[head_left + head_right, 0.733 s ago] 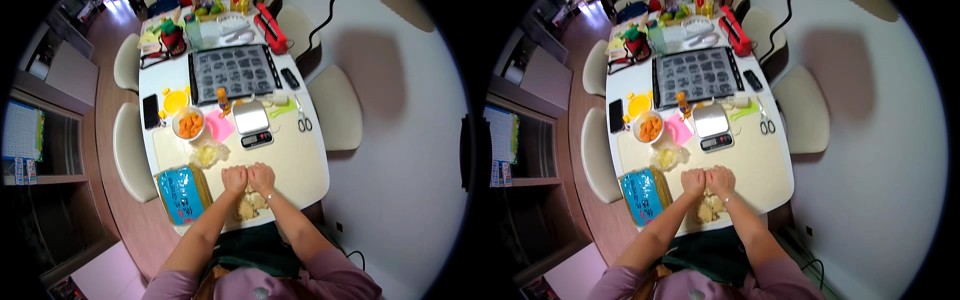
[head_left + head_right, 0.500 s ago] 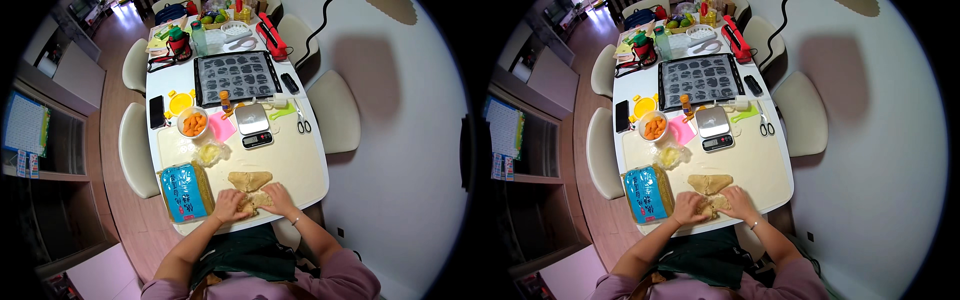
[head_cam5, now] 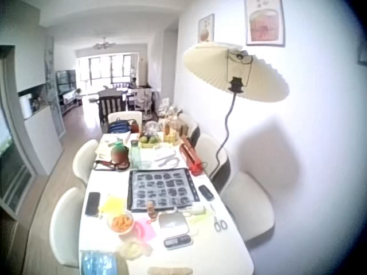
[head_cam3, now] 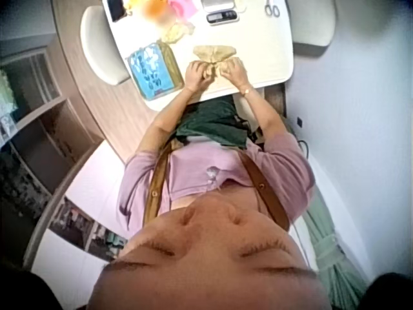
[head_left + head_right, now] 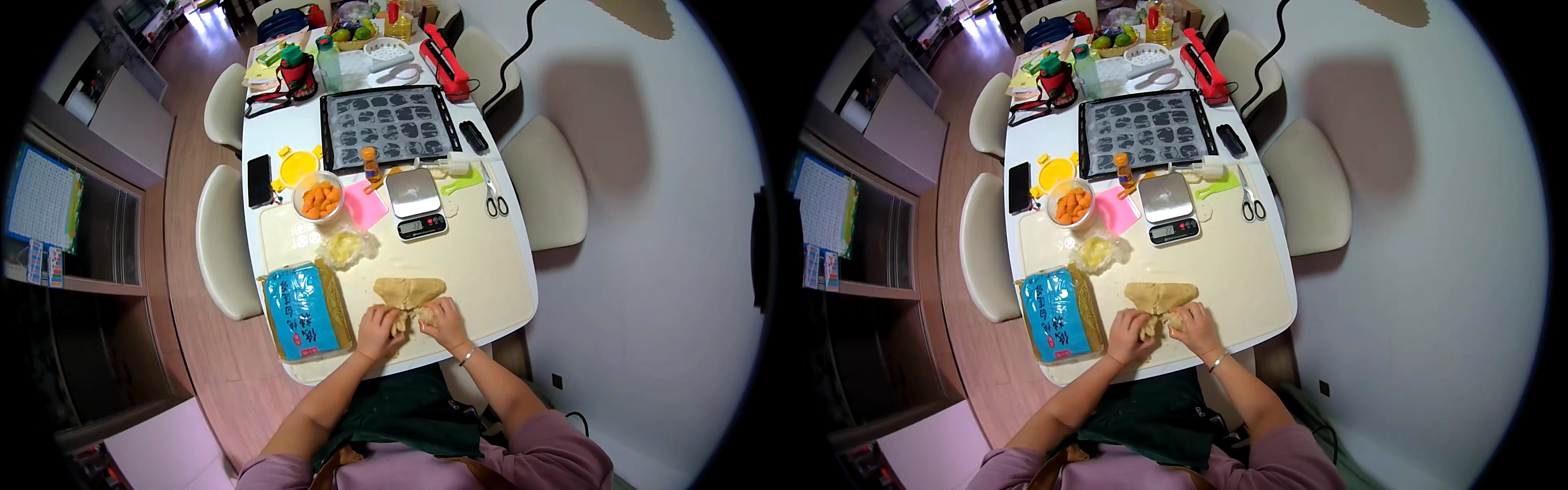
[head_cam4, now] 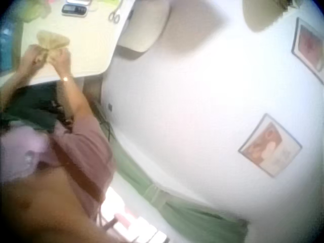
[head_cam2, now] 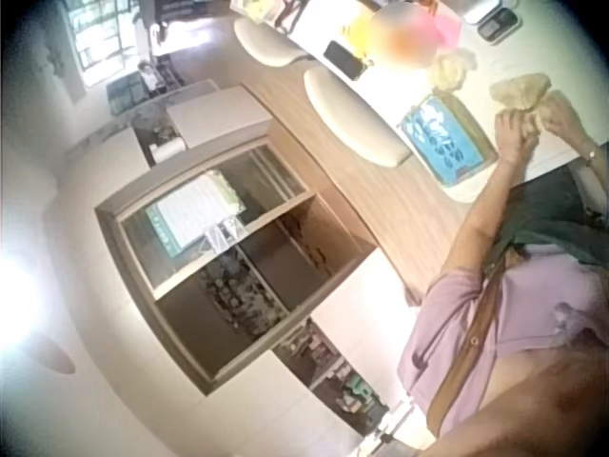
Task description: The person removes a ball of dough from a plastic bag, places it on a table, and kneads it with both hands. They then use a digital scale to weigh a small portion of the dough.
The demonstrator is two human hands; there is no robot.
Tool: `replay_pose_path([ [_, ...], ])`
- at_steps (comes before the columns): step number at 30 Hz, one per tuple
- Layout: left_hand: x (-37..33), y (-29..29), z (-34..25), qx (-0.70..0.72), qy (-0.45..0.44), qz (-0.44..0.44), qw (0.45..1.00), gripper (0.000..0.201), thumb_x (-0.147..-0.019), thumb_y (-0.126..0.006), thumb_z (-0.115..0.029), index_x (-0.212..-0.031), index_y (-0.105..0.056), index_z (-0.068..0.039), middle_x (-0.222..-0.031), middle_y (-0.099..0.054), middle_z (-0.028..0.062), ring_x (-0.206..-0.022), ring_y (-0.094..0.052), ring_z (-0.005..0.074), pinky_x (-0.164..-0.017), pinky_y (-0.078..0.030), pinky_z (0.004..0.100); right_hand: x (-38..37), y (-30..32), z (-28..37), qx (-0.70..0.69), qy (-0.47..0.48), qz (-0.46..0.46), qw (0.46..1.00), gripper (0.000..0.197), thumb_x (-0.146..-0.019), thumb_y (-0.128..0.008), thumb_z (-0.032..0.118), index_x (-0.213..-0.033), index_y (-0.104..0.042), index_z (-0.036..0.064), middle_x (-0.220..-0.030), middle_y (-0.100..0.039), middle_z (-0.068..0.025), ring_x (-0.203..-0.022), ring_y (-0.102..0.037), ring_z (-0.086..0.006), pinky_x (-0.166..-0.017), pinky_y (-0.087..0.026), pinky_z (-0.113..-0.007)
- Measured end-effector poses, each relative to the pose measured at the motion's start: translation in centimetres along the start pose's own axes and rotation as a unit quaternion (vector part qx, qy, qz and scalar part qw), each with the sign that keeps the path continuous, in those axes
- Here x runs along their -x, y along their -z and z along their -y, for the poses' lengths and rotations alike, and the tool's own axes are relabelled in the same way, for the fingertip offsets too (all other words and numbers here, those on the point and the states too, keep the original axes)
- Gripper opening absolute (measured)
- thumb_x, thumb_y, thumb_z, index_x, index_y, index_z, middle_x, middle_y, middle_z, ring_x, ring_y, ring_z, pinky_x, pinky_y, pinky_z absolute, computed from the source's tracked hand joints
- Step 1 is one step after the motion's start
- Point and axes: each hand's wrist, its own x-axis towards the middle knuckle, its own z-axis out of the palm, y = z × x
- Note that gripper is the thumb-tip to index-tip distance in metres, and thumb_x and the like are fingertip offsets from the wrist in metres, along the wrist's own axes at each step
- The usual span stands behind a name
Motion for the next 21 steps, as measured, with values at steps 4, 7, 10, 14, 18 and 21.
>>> replay_pose_path([
  [4,-0.4,1.2,0.4,0.001,0.065,0.016,0.998,0.071,-0.066,-0.083,-0.032,-0.125,-0.054,-0.005,-0.122,-0.055,0.0177,-0.111,-0.053,0.0372,-0.096,-0.043,0.0479,-4.8,0.4,2.5,-0.014,-0.004,-0.045,0.999,0.048,-0.072,-0.081,0.026,-0.112,-0.063,0.0080,-0.105,-0.057,-0.0107,-0.101,-0.054,-0.0330,-0.089,-0.046,-0.045],
  [7,-1.7,2.6,-0.5,0.037,0.051,-0.008,0.998,0.076,-0.076,-0.076,-0.042,-0.134,-0.048,-0.002,-0.128,-0.050,0.0212,-0.120,-0.048,0.0386,-0.105,-0.034,0.0527,-7.4,0.3,3.2,0.039,0.003,0.005,0.999,0.043,-0.078,-0.075,0.029,-0.113,-0.062,0.0078,-0.112,-0.059,-0.0112,-0.108,-0.054,-0.0347,-0.094,-0.045,-0.046],
  [10,-5.0,1.5,-0.3,0.068,0.130,-0.105,0.984,0.063,-0.085,-0.069,-0.036,-0.134,-0.048,-0.001,-0.129,-0.050,0.0218,-0.123,-0.046,0.0393,-0.105,-0.035,0.0513,-7.3,0.2,3.1,-0.023,0.021,-0.017,0.999,0.038,-0.088,-0.065,0.031,-0.118,-0.063,0.0078,-0.127,-0.058,-0.0130,-0.120,-0.052,-0.0346,-0.101,-0.043,-0.045],
  [14,-10.1,-2.0,1.8,0.358,0.303,-0.039,0.883,0.041,-0.104,-0.051,-0.030,-0.129,-0.056,0.002,-0.120,-0.057,0.0201,-0.111,-0.058,0.0308,-0.104,-0.041,0.0427,-8.8,-2.3,1.8,-0.284,-0.300,0.010,0.911,0.037,-0.099,-0.048,0.032,-0.117,-0.066,0.0056,-0.102,-0.071,-0.0175,-0.104,-0.066,-0.0333,-0.106,-0.040,-0.044],
  [18,-13.9,-1.3,-0.6,0.243,0.433,0.048,0.867,0.046,-0.103,-0.052,-0.044,-0.116,-0.069,-0.004,-0.115,-0.065,0.0192,-0.106,-0.063,0.0258,-0.095,-0.047,0.0389,-11.0,-2.3,4.6,0.039,-0.246,0.073,0.966,0.033,-0.095,-0.052,0.031,-0.075,-0.068,0.0105,-0.084,-0.073,-0.0144,-0.089,-0.070,-0.0303,-0.091,-0.043,-0.042],
  [21,-12.0,-2.3,0.0,0.066,0.357,-0.065,0.930,0.041,-0.094,-0.063,-0.042,-0.111,-0.071,-0.005,-0.110,-0.066,0.0198,-0.103,-0.062,0.0322,-0.099,-0.044,0.0409,-10.2,-5.7,3.3,0.072,-0.237,0.068,0.967,0.022,-0.093,-0.055,0.024,-0.079,-0.069,0.0138,-0.086,-0.072,-0.0104,-0.090,-0.067,-0.0258,-0.090,-0.041,-0.040],
])
